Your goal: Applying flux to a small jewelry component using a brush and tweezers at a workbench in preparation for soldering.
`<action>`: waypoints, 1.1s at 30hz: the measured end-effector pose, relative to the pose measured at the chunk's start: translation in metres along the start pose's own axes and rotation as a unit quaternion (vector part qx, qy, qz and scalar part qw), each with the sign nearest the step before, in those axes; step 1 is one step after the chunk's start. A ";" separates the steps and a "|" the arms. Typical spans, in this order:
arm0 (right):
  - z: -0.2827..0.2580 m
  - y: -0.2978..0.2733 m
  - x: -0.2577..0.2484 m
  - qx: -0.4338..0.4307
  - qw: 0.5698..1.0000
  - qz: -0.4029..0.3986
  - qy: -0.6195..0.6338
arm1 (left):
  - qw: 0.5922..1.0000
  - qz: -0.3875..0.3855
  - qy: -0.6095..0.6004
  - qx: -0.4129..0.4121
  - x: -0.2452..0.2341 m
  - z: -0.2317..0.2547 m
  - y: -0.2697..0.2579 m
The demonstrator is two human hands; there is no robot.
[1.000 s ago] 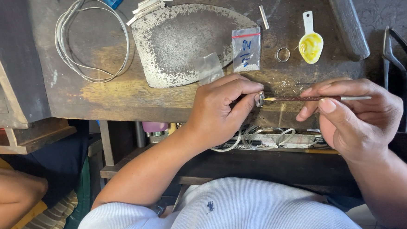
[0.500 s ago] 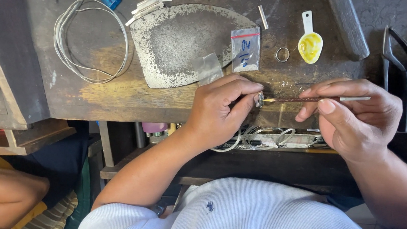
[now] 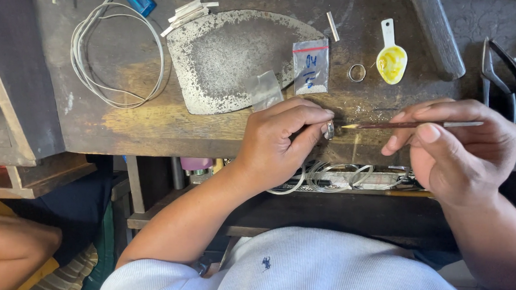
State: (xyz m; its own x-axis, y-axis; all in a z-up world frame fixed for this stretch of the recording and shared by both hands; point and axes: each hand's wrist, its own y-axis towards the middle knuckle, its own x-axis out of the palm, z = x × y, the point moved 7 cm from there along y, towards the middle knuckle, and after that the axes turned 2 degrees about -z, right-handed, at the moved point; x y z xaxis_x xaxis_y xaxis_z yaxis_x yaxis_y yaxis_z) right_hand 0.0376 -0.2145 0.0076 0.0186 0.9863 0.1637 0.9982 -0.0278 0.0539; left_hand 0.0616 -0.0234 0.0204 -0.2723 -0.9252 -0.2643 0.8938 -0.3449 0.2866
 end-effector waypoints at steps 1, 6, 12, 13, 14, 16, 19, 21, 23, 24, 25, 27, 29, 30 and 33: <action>-0.002 0.002 -0.002 -0.016 1.000 -0.008 -0.011 | 1.000 -0.002 -0.004 0.001 0.000 0.000 0.000; -0.001 0.006 -0.015 -0.018 1.000 0.008 -0.002 | 1.000 -0.005 0.002 -0.003 0.000 0.001 0.000; -0.001 0.012 -0.023 -0.036 0.996 0.019 -0.085 | 1.000 -0.006 0.000 -0.001 -0.001 0.002 0.000; -0.006 0.013 -0.021 -0.055 0.992 0.022 -0.110 | 1.000 -0.004 -0.004 0.002 -0.001 0.002 0.000; -0.011 0.015 -0.020 -0.073 0.988 0.024 -0.136 | 1.000 -0.002 -0.008 0.005 0.000 0.003 0.001; -0.019 0.017 -0.013 -0.072 0.986 0.057 -0.138 | 1.000 -0.004 0.005 0.011 0.000 0.008 0.001; -0.027 0.025 -0.015 -0.057 0.981 0.102 -0.157 | 1.000 -0.007 0.018 0.005 0.000 0.009 0.007; -0.026 0.025 -0.017 -0.033 0.977 0.114 -0.175 | 1.000 -0.012 0.017 -0.016 0.001 0.006 0.005; -0.025 0.027 -0.013 -0.017 0.973 0.086 -0.213 | 1.000 -0.011 0.022 -0.018 0.001 0.004 0.005; -0.025 0.026 -0.014 -0.014 0.973 0.089 -0.213 | 0.999 -0.014 0.021 -0.021 0.001 0.005 0.005; -0.026 0.027 -0.012 -0.012 0.971 0.079 -0.225 | 1.000 -0.014 0.022 -0.017 0.001 0.005 0.005; -0.026 0.030 -0.009 -0.011 0.969 0.068 -0.236 | 1.000 -0.014 0.023 -0.013 0.000 0.006 0.007; -0.027 0.030 -0.009 -0.009 0.967 0.075 -0.244 | 0.999 -0.019 0.025 -0.015 0.000 0.006 0.007; -0.026 0.030 -0.009 -0.007 0.967 0.075 -0.244 | 0.999 -0.020 0.024 -0.017 0.000 0.006 0.007; -0.028 0.030 -0.006 -0.022 0.962 0.056 -0.265 | 1.000 -0.018 0.013 -0.013 0.000 0.007 0.008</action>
State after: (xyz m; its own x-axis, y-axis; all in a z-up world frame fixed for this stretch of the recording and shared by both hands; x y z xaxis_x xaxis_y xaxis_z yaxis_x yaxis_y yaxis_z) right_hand 0.0663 -0.2258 0.0356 0.1641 0.9208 -0.3539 0.9850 -0.1336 0.1093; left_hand 0.0667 -0.0269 0.0288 -0.2945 -0.9079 -0.2983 0.8931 -0.3726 0.2522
